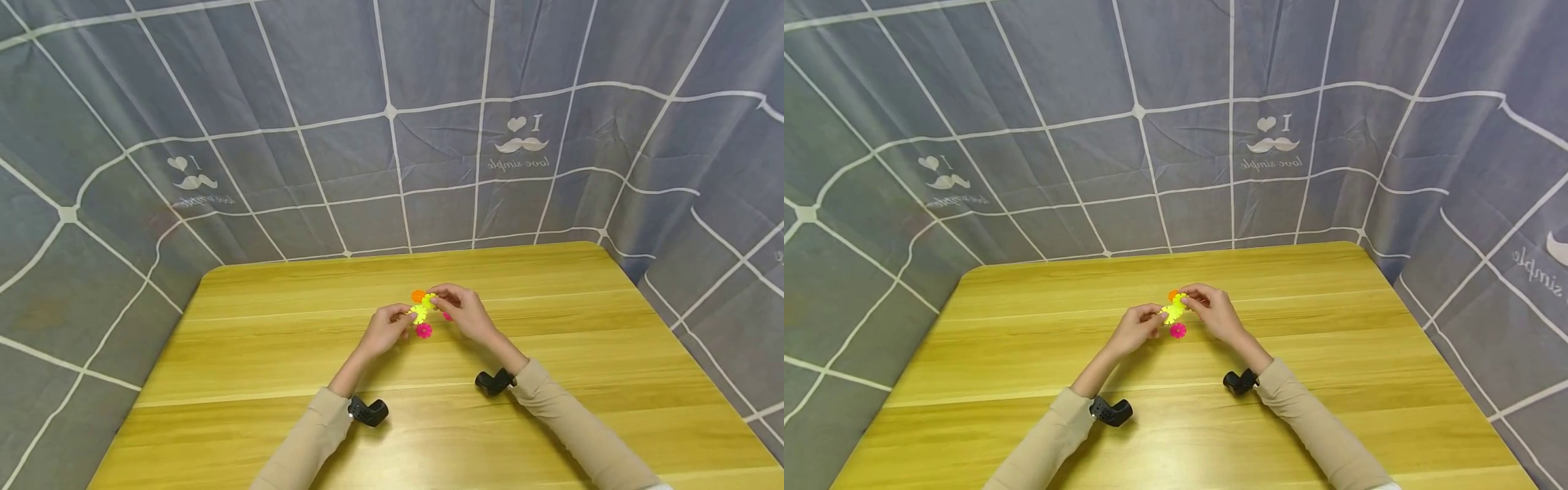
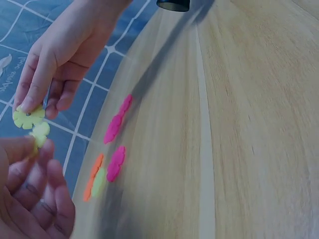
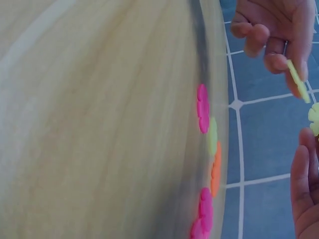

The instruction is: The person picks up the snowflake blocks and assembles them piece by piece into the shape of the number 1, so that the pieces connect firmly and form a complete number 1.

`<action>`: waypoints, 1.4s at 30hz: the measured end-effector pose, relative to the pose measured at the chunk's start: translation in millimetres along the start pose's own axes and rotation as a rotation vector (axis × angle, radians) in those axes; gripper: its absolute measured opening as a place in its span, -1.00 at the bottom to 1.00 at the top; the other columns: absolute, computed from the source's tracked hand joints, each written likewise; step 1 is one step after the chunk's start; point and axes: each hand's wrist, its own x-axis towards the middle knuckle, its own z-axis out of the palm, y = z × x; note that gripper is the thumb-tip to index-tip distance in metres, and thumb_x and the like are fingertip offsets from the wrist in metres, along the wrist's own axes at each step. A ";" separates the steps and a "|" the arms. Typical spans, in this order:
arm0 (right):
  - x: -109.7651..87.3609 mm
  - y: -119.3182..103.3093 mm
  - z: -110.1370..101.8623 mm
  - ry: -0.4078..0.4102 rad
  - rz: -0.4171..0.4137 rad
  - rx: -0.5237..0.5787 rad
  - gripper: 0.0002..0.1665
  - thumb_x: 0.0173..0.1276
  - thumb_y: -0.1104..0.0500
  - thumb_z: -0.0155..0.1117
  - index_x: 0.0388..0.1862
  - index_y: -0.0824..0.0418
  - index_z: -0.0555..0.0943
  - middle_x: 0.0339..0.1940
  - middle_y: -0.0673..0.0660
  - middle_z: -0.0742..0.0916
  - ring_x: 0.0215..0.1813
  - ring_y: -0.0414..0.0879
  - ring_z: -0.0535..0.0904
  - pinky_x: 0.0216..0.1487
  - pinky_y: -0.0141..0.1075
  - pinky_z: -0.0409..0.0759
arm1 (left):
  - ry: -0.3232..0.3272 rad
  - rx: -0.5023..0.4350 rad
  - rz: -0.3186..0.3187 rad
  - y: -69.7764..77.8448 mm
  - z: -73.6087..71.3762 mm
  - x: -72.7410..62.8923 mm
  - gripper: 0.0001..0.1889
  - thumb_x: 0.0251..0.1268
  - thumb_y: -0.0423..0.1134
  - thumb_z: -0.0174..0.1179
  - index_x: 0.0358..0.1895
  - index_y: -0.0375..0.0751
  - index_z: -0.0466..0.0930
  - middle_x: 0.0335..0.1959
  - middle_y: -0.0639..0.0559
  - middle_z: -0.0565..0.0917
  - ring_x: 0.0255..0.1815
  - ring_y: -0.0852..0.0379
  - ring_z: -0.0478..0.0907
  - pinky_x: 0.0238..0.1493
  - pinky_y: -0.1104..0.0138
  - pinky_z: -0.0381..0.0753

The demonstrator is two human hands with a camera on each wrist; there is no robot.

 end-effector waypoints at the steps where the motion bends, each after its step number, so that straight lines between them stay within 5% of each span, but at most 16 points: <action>1: -0.3 0.3 0.1 0.000 -0.003 0.002 -0.73 0.41 0.29 0.16 0.00 0.43 0.61 -0.24 0.31 0.73 -0.37 -0.35 0.55 -0.33 -0.23 0.62 | -0.004 -0.009 0.008 -0.3 -0.1 0.2 -0.72 0.41 -0.25 0.11 -0.01 -0.41 0.60 -0.29 -0.39 0.63 -0.44 -0.24 0.56 -0.49 0.36 0.47; 6: -1.4 3.9 0.8 -0.007 -0.018 0.033 -0.73 0.42 0.28 0.14 0.00 0.43 0.60 -0.25 0.31 0.72 -0.38 -0.35 0.54 -0.37 -0.31 0.57 | -0.020 -0.053 0.043 0.4 -0.6 0.0 -0.70 0.40 -0.26 0.11 -0.01 -0.47 0.59 -0.22 -0.38 0.64 -0.51 0.01 0.49 -0.37 0.18 0.58; 10: -1.9 5.3 1.3 0.004 -0.027 0.072 -0.74 0.42 0.29 0.14 -0.02 0.42 0.60 -0.26 0.32 0.72 -0.40 -0.35 0.53 -0.41 -0.41 0.51 | -0.027 -0.056 0.044 1.3 -2.1 -0.7 -0.70 0.40 -0.25 0.11 -0.01 -0.45 0.60 -0.21 -0.36 0.64 -0.53 0.20 0.42 -0.40 0.29 0.53; 20: -2.3 9.6 2.4 -0.005 -0.055 0.133 -0.78 0.42 0.32 0.12 -0.04 0.41 0.60 -0.26 0.33 0.69 -0.39 -0.31 0.52 -0.41 -0.43 0.48 | -0.019 -0.059 0.038 -1.0 -4.0 0.8 -0.71 0.43 -0.29 0.07 0.01 -0.44 0.60 -0.21 -0.35 0.65 -0.55 0.25 0.39 -0.42 0.41 0.48; 27: -2.7 9.4 3.9 -0.036 -0.075 0.137 -0.78 0.40 0.37 0.12 -0.06 0.45 0.60 -0.21 0.36 0.71 -0.23 0.12 0.62 -0.21 -0.36 0.61 | -0.052 -0.107 0.017 -2.0 -4.4 0.2 -0.68 0.45 -0.28 0.04 0.05 -0.49 0.56 -0.17 -0.27 0.66 -0.54 0.25 0.48 -0.29 0.21 0.65; 31: -2.5 9.2 5.4 -0.069 -0.066 0.141 -0.78 0.41 0.35 0.13 -0.07 0.44 0.60 -0.18 0.36 0.71 -0.18 0.25 0.59 -0.14 -0.18 0.63 | -0.067 -0.118 0.018 -1.8 -4.2 -0.9 -0.69 0.46 -0.29 0.02 0.04 -0.50 0.56 -0.23 -0.38 0.65 -0.59 0.24 0.49 -0.42 0.34 0.56; 38: -3.1 8.5 6.9 -0.069 -0.061 0.113 -0.81 0.39 0.32 0.17 -0.12 0.42 0.62 -0.20 0.33 0.71 -0.24 -0.06 0.61 -0.17 -0.38 0.61 | -0.036 -0.088 0.024 0.8 -3.7 -4.0 -0.70 0.47 -0.32 0.00 0.04 -0.49 0.56 -0.26 -0.41 0.67 -0.64 0.26 0.47 -0.59 0.51 0.31; 42: -2.6 14.1 8.8 -0.061 -0.074 0.111 -0.84 0.36 0.36 0.18 -0.16 0.43 0.62 -0.22 0.34 0.71 -0.24 -0.05 0.64 -0.18 -0.42 0.61 | 0.000 -0.093 0.002 1.7 -2.8 -5.0 -0.69 0.47 -0.31 0.01 0.07 -0.47 0.56 -0.23 -0.35 0.69 -0.66 0.27 0.45 -0.65 0.53 0.26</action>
